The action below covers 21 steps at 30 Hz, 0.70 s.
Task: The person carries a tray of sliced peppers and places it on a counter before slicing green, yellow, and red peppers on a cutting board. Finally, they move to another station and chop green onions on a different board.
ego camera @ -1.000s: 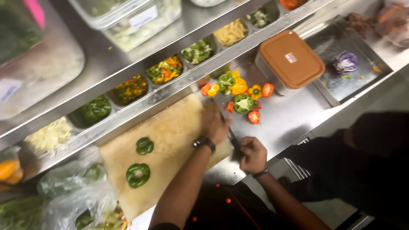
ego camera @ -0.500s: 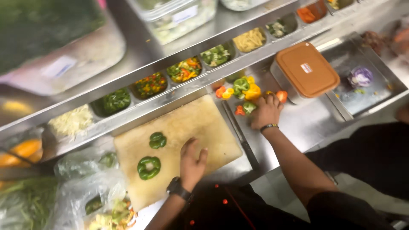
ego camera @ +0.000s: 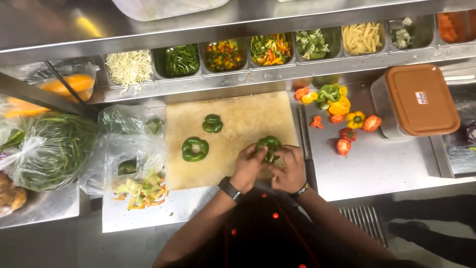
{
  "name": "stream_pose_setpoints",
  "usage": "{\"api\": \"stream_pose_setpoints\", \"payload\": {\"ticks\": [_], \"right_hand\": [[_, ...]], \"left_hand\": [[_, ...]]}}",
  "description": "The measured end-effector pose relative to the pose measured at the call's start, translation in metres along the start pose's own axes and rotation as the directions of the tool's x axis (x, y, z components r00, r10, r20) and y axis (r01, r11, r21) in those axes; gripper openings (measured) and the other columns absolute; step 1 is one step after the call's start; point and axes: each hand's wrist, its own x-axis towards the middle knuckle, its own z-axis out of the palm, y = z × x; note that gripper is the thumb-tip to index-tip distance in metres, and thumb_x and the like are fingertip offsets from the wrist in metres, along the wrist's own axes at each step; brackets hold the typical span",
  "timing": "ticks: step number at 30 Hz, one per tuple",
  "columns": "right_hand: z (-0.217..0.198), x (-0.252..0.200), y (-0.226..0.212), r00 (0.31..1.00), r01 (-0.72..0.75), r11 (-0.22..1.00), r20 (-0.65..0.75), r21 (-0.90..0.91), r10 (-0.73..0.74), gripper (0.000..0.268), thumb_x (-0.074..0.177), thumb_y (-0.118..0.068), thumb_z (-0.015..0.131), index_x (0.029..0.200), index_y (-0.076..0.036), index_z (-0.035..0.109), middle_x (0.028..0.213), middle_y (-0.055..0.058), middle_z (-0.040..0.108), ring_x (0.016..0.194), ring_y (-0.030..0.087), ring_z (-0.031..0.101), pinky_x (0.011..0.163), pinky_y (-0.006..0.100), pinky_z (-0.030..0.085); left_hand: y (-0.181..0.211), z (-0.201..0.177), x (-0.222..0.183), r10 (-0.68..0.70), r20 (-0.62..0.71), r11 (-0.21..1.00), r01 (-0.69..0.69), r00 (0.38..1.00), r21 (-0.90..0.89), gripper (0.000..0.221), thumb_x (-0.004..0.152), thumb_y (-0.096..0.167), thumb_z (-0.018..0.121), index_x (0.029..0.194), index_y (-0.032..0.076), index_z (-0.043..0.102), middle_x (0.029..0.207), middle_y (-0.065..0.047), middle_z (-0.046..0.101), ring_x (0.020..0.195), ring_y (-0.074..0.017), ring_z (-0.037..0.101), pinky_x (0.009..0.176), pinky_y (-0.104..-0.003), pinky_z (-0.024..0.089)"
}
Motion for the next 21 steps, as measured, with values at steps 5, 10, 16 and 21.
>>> {"api": "stream_pose_setpoints", "payload": {"ticks": [5, 10, 16, 21], "right_hand": [[0.002, -0.014, 0.004, 0.964, -0.203, 0.979, 0.171, -0.014, 0.202, 0.026, 0.053, -0.013, 0.072, 0.078, -0.006, 0.067, 0.108, 0.011, 0.06, 0.095, 0.037, 0.057, 0.078, 0.05, 0.047], [0.009, -0.022, -0.001, 0.917, -0.328, 0.94, 0.207, -0.097, 0.342, 0.016, 0.054, -0.008, 0.071, 0.07, -0.003, 0.069, 0.105, 0.012, 0.06, 0.094, 0.034, 0.061, 0.079, 0.046, 0.052], [0.011, -0.031, 0.002, 0.873, -0.458, 0.887, 0.159, -0.062, 0.462, 0.018, 0.055, 0.003, 0.067, 0.072, -0.001, 0.071, 0.102, 0.01, 0.063, 0.087, 0.027, 0.068, 0.073, 0.036, 0.058], [0.014, -0.035, 0.005, 0.834, -0.54, 0.842, 0.138, 0.003, 0.534, 0.026, 0.054, 0.006, 0.064, 0.077, -0.001, 0.075, 0.098, 0.009, 0.065, 0.083, 0.023, 0.071, 0.072, 0.032, 0.059]], "left_hand": [[0.0, 0.004, -0.01, 0.083, 0.011, 0.986, -0.083, 0.997, 0.142, 0.024, 0.095, 0.007, 0.067, 0.117, -0.002, 0.069, 0.102, -0.005, 0.072, 0.087, -0.0091, 0.067, 0.075, -0.026, 0.056], [-0.003, 0.008, -0.013, 0.196, -0.035, 0.896, -0.164, 0.98, 0.412, 0.024, 0.087, 0.004, 0.071, 0.11, -0.003, 0.071, 0.097, -0.007, 0.075, 0.084, -0.0106, 0.069, 0.076, -0.026, 0.057], [-0.01, 0.009, -0.008, 0.267, 0.035, 0.836, -0.249, 0.963, 0.49, 0.023, 0.085, 0.003, 0.072, 0.107, -0.002, 0.069, 0.098, -0.008, 0.076, 0.086, -0.0112, 0.07, 0.078, -0.026, 0.057], [-0.02, 0.002, -0.001, 0.326, 0.082, 0.797, -0.32, 0.942, 0.512, 0.024, 0.084, 0.002, 0.071, 0.107, -0.003, 0.068, 0.099, -0.007, 0.076, 0.09, -0.0105, 0.071, 0.08, -0.026, 0.058]]}}
